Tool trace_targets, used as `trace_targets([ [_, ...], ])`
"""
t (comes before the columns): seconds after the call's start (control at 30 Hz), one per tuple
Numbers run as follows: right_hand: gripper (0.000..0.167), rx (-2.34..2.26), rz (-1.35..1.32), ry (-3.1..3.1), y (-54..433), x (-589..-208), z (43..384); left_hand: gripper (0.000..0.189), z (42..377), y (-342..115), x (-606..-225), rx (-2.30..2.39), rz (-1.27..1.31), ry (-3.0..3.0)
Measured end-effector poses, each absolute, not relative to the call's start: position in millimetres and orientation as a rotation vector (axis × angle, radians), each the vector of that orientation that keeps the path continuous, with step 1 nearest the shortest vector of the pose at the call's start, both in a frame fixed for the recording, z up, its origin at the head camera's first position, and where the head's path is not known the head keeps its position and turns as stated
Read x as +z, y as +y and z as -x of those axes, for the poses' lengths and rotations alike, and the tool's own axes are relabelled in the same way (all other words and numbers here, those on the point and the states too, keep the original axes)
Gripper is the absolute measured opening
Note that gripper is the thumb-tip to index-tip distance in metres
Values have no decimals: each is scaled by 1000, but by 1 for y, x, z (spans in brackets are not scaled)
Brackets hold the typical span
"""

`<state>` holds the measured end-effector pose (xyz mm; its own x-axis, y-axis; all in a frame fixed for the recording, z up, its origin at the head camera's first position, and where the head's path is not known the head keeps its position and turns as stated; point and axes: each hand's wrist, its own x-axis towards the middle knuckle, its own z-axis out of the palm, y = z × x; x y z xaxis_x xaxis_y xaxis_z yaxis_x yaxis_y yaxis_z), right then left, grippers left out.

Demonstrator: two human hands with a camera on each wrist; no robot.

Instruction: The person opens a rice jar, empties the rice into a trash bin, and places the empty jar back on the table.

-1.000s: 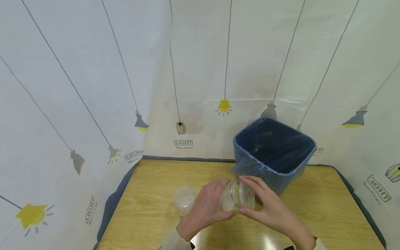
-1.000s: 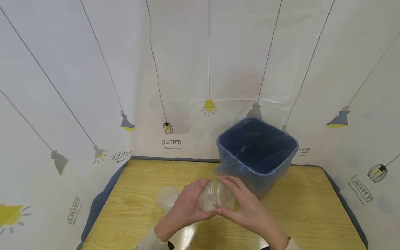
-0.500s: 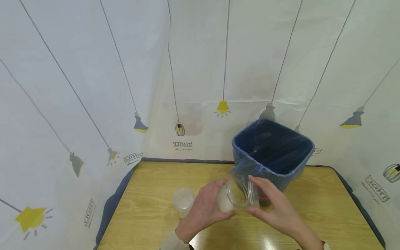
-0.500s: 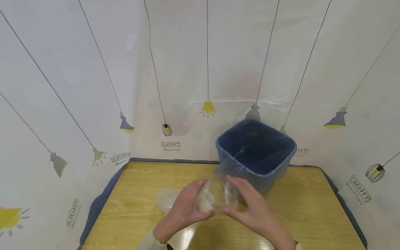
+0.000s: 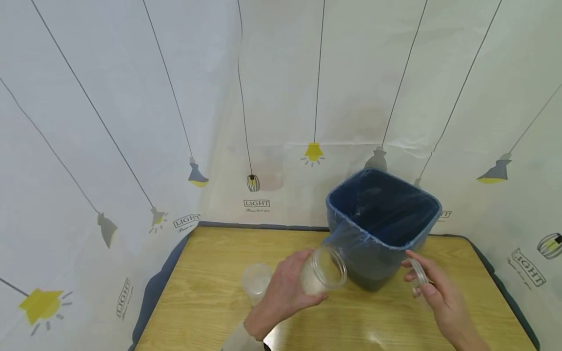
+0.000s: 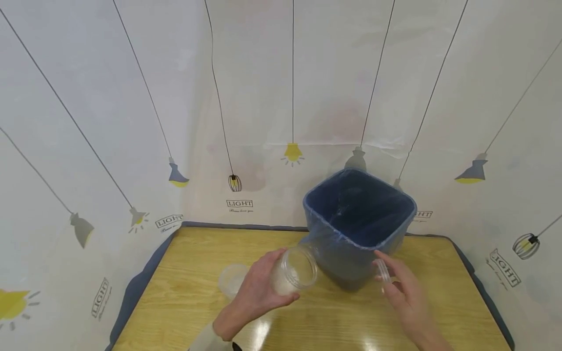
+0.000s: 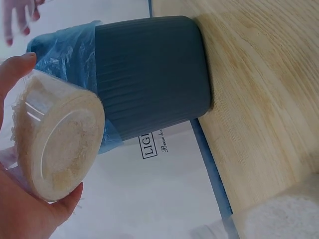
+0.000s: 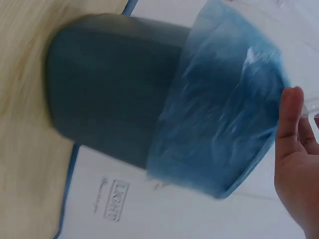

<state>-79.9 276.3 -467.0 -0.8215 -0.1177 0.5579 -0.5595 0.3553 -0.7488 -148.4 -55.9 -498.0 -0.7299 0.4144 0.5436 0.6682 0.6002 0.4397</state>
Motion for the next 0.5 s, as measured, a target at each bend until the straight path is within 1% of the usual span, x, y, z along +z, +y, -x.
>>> trace_targets([
  [0.17, 43, 1322, -334, -2317, 302, -486, 74, 97, 147, -59, -500, -923, 831, -2452],
  [0.27, 42, 1230, -114, -2550, 321, -500, 77, 96, 147, -60, -500, -934, 817, -2445],
  [0.3, 45, 1206, -35, -2670, 327, -505, 80, 96, 148, -60, -500, -937, 815, -2442],
  [0.33, 53, 1182, 36, -2799, 334, -510, 83, 96, 148, -61, -500, -937, 813, -2438],
  [0.4, 72, 1134, 154, -3049, 345, -523, 91, 96, 149, -61, -500, -938, 813, -2435],
  [0.43, 81, 1108, 196, -3160, 350, -530, 94, 96, 149, -61, -500, -938, 813, -2434],
  [0.5, 91, 1108, 238, -3286, 356, -544, 99, 97, 149, -61, -500, -939, 812, -2432],
])
